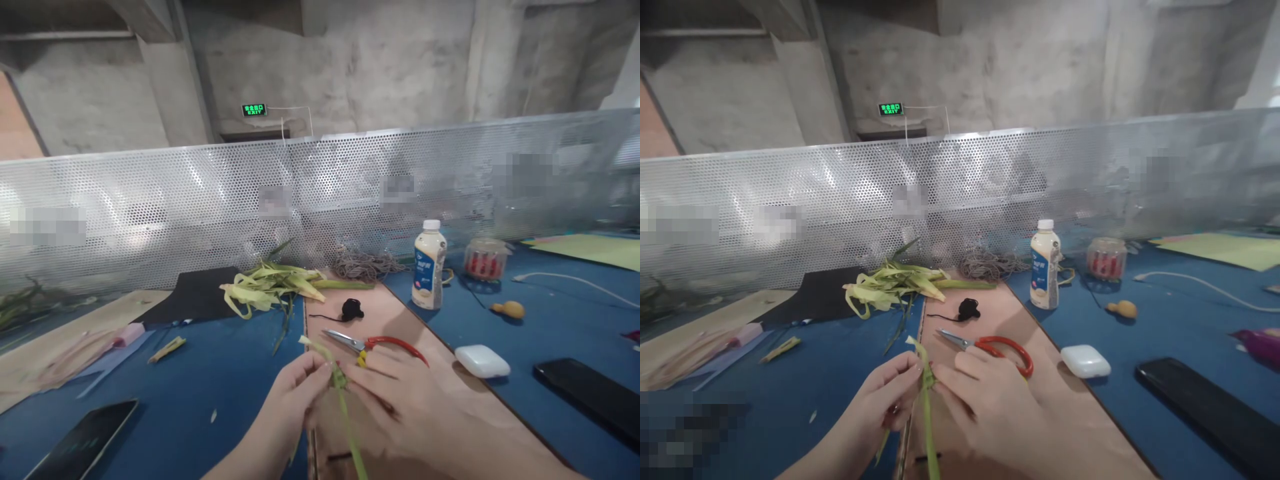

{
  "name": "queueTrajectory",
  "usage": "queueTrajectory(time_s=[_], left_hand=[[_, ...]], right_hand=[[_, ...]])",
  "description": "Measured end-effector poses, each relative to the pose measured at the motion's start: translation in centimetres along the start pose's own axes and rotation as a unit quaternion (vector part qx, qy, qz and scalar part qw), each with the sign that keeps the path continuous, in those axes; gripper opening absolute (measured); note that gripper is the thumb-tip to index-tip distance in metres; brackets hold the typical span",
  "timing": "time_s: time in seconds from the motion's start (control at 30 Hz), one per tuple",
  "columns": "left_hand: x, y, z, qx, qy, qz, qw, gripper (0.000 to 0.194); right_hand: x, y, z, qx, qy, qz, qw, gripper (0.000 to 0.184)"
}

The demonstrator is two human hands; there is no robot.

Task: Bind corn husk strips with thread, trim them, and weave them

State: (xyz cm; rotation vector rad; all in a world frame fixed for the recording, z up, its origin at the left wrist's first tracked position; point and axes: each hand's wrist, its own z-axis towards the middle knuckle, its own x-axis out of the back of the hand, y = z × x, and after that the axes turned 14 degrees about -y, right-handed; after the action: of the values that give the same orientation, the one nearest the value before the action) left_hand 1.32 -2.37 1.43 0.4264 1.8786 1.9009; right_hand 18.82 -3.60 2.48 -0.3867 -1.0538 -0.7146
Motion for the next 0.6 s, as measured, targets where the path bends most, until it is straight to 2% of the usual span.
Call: queueTrajectory(time_s=[0.1, 0.33, 0.6], left_hand=[[0.2, 0.0, 0.0, 0.003, -0.011, 0.002, 1.000, 0.037], [-0.1, 0.2, -0.2, 0.002, -0.014, 0.011, 1.000, 0.037], [0.3, 0.1, 0.0, 0.003, -0.025, 0.022, 0.999, 0.029]], right_hand=[[0.3, -0.2, 0.1, 0.016, 0.017, -0.024, 0.999, 0.027], [0.9, -0.2, 0.0, 0.035, 0.007, -0.034, 0.999, 0.032], [-0.2, 0.2, 0.0, 0.057, 0.028, -0.006, 0.998, 0.037]])
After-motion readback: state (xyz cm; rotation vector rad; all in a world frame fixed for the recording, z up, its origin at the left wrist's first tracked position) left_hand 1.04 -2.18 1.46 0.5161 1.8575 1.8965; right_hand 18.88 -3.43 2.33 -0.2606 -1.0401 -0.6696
